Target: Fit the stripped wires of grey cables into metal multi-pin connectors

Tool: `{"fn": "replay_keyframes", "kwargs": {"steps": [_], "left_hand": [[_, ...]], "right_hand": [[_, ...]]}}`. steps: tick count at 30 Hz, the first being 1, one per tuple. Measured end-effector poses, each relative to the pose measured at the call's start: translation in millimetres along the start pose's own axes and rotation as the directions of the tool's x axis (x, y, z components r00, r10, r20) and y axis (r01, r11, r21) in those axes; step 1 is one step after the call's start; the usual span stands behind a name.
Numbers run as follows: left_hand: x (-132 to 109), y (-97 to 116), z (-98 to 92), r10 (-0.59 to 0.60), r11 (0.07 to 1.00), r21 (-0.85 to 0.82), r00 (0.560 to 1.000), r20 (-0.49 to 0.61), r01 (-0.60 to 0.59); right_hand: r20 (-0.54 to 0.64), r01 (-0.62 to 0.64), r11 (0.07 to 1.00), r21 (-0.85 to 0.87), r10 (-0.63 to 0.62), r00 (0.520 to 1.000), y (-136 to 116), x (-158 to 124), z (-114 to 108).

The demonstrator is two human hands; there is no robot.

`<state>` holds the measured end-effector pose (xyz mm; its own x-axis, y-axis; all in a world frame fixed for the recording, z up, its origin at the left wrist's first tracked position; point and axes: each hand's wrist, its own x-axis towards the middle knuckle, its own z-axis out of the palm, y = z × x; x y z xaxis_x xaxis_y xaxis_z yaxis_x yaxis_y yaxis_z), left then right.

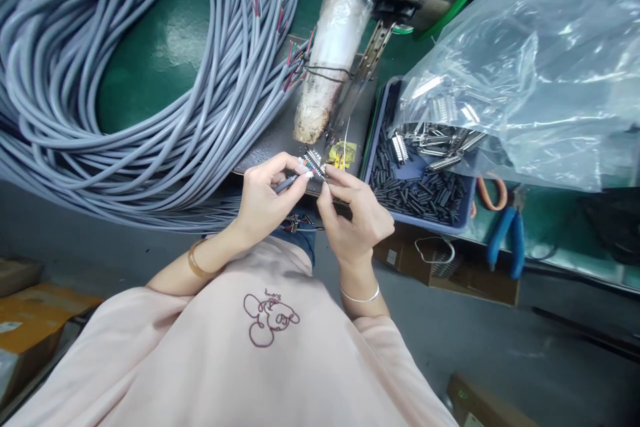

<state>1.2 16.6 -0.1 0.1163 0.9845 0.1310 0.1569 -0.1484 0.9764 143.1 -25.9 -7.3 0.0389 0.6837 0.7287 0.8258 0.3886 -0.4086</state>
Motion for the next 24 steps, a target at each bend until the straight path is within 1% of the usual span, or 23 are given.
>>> {"fn": "replay_keyframes", "kwargs": {"steps": [3, 5, 7, 9, 10, 11, 12, 13, 14, 15, 16, 17, 19, 20, 21, 23, 24], "left_hand": [[-2, -1, 0.8, 0.001, 1.0, -0.005, 1.0, 0.005, -0.001], [-3, 0, -0.6, -0.014, 0.999, -0.044, 0.999, 0.039, 0.015], [-5, 2, -4.6, -0.069, 0.988, -0.127, 0.99, 0.125, 0.085], [-7, 2, -10.7, -0.139, 0.956, -0.22, 0.959, 0.247, 0.196], [-7, 1, -14.2, -0.17, 0.934, -0.253, 0.938, 0.302, 0.251], [-8, 0, -17.7, -0.195, 0.913, -0.278, 0.917, 0.347, 0.299], [-9, -1, -21.0, -0.212, 0.892, -0.302, 0.901, 0.379, 0.336], [-9, -3, -24.1, -0.223, 0.873, -0.325, 0.89, 0.397, 0.364], [-10, -4, -26.9, -0.23, 0.854, -0.351, 0.884, 0.406, 0.384], [-11, -6, -29.3, -0.236, 0.835, -0.378, 0.88, 0.412, 0.4], [-11, -7, -31.3, -0.239, 0.815, -0.405, 0.876, 0.419, 0.415], [-12, -7, -33.2, -0.242, 0.794, -0.428, 0.87, 0.429, 0.432], [-14, -7, -36.2, -0.245, 0.749, -0.468, 0.853, 0.461, 0.469], [-16, -6, -37.6, -0.241, 0.727, -0.487, 0.844, 0.48, 0.484], [-17, -5, -38.8, -0.232, 0.706, -0.508, 0.838, 0.494, 0.494], [-20, -4, -40.8, -0.209, 0.68, -0.54, 0.837, 0.507, 0.496], [-22, -3, -41.4, -0.2, 0.682, -0.543, 0.839, 0.506, 0.49]], "right_hand": [[0.013, 0.001, 1.0, -0.012, -0.001, 1.0, 1, -2, -2], [0.015, -0.047, 0.999, 0.01, 0.047, 0.999, 2, -2, -4], [-0.015, -0.153, 0.986, 0.07, 0.155, 0.988, 1, -1, -8], [-0.094, -0.241, 0.95, 0.2, 0.263, 0.96, 0, -1, -15], [-0.143, -0.242, 0.928, 0.282, 0.29, 0.946, -2, -2, -21], [-0.172, -0.215, 0.908, 0.359, 0.291, 0.941, -5, -3, -27], [-0.179, -0.18, 0.889, 0.422, 0.276, 0.944, -7, -5, -34], [-0.149, -0.138, 0.875, 0.464, 0.231, 0.961, -11, -8, -41], [-0.076, -0.123, 0.864, 0.489, 0.183, 0.98, -14, -10, -47], [0.009, -0.131, 0.857, 0.499, 0.145, 0.989, -18, -12, -52], [0.103, -0.157, 0.861, 0.485, 0.122, 0.987, -21, -14, -56], [0.187, -0.2, 0.877, 0.436, 0.129, 0.974, -24, -15, -57], [0.317, -0.274, 0.924, 0.266, 0.184, 0.93, -27, -14, -52], [0.36, -0.284, 0.941, 0.183, 0.204, 0.91, -27, -13, -46], [0.393, -0.272, 0.952, 0.139, 0.199, 0.898, -27, -12, -40], [0.425, -0.233, 0.961, 0.151, 0.15, 0.893, -26, -11, -26], [0.431, -0.228, 0.959, 0.17, 0.135, 0.892, -26, -11, -21]]}}
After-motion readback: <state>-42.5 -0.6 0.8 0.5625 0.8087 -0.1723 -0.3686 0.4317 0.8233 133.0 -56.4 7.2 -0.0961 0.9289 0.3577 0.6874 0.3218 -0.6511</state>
